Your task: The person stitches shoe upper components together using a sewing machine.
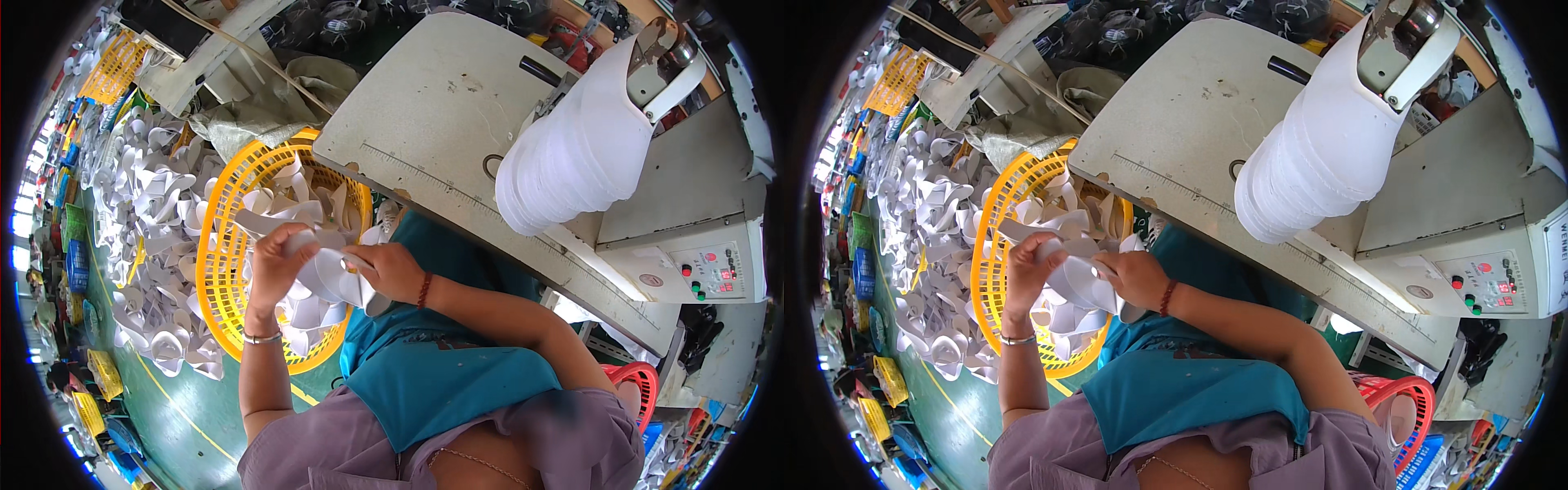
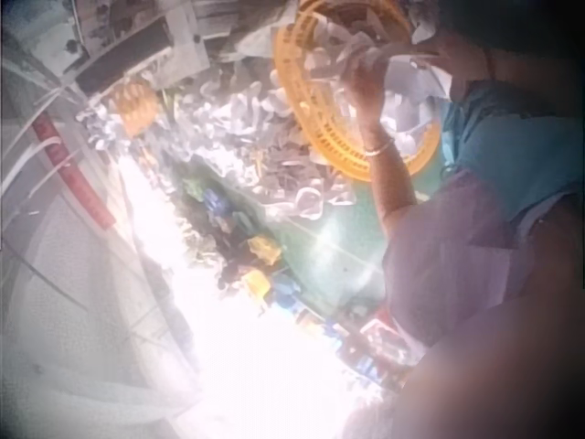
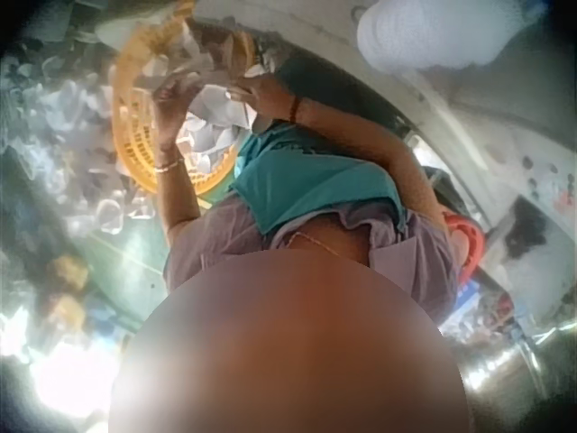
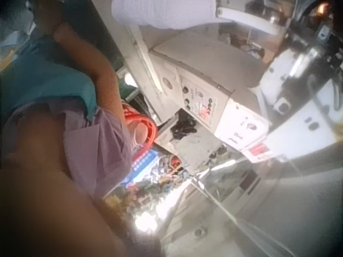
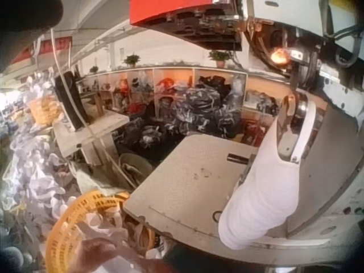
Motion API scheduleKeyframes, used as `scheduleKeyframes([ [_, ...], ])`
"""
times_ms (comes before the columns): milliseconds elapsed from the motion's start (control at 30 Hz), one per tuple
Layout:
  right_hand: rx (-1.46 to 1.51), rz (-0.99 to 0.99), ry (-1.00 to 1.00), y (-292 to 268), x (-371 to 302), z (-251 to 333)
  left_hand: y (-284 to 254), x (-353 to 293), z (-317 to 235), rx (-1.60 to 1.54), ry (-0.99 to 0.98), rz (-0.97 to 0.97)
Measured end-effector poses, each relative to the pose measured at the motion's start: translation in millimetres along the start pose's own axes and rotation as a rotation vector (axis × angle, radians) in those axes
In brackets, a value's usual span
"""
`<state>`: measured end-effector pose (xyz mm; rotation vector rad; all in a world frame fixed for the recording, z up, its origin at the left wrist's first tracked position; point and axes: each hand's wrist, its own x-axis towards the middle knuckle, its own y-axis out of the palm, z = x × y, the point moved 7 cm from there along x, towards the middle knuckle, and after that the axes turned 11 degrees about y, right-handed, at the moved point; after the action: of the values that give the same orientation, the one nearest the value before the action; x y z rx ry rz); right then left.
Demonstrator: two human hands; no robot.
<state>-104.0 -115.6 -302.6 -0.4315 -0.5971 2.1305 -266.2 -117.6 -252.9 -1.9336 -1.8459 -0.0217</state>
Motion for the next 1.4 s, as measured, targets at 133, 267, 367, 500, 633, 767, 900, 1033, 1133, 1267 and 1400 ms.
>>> scheduleKeyframes([
  [133,-0.226,-0.051,-0.189,-2.4,-30.6,8.7,-23.9,-13.4,67.9,-0.062,-0.297,-0.186],
  [267,-0.142,-0.145,-0.298,-15.4,-63.9,4.5,-26.4,-14.6,92.0,0.337,-0.105,-0.184],
  [367,-0.067,-0.246,-0.34,-62.3,-94.8,14.7,-55.1,-20.5,108.7,0.706,-0.181,-0.36],
  [500,0.203,-0.377,-0.269,-111.1,-115.5,26.1,-19.1,-7.2,98.3,0.776,-0.278,-0.061],
  [633,0.667,-0.484,-0.222,-115.4,-119.5,28.7,22.6,15.6,24.2,1.065,0.162,-0.064],
  [767,0.797,-0.549,-0.259,-122.5,-123.7,34.1,67.9,19.5,-14.7,0.058,-0.061,0.315],
  [900,0.88,-0.619,-0.171,-130.5,-123.2,30.4,96.4,5.3,-59.1,-0.693,-0.291,0.437],
  [1033,0.96,-0.646,-0.117,-136.7,-121.6,34.4,108.1,7.1,-77.1,-0.716,-0.152,0.506],
  [1133,0.992,-0.649,-0.156,-140.4,-124.4,37.2,111.8,11.1,-100.5,-0.759,-0.017,0.564],
  [1267,1.02,-0.658,-0.197,-147.2,-126.7,39.4,108.9,7.7,-125.3,-0.541,0.035,0.526],
  [1400,1.057,-0.576,-0.168,-161.3,-135.9,46.8,91.1,11.9,-123.6,-0.601,0.027,0.337],
])
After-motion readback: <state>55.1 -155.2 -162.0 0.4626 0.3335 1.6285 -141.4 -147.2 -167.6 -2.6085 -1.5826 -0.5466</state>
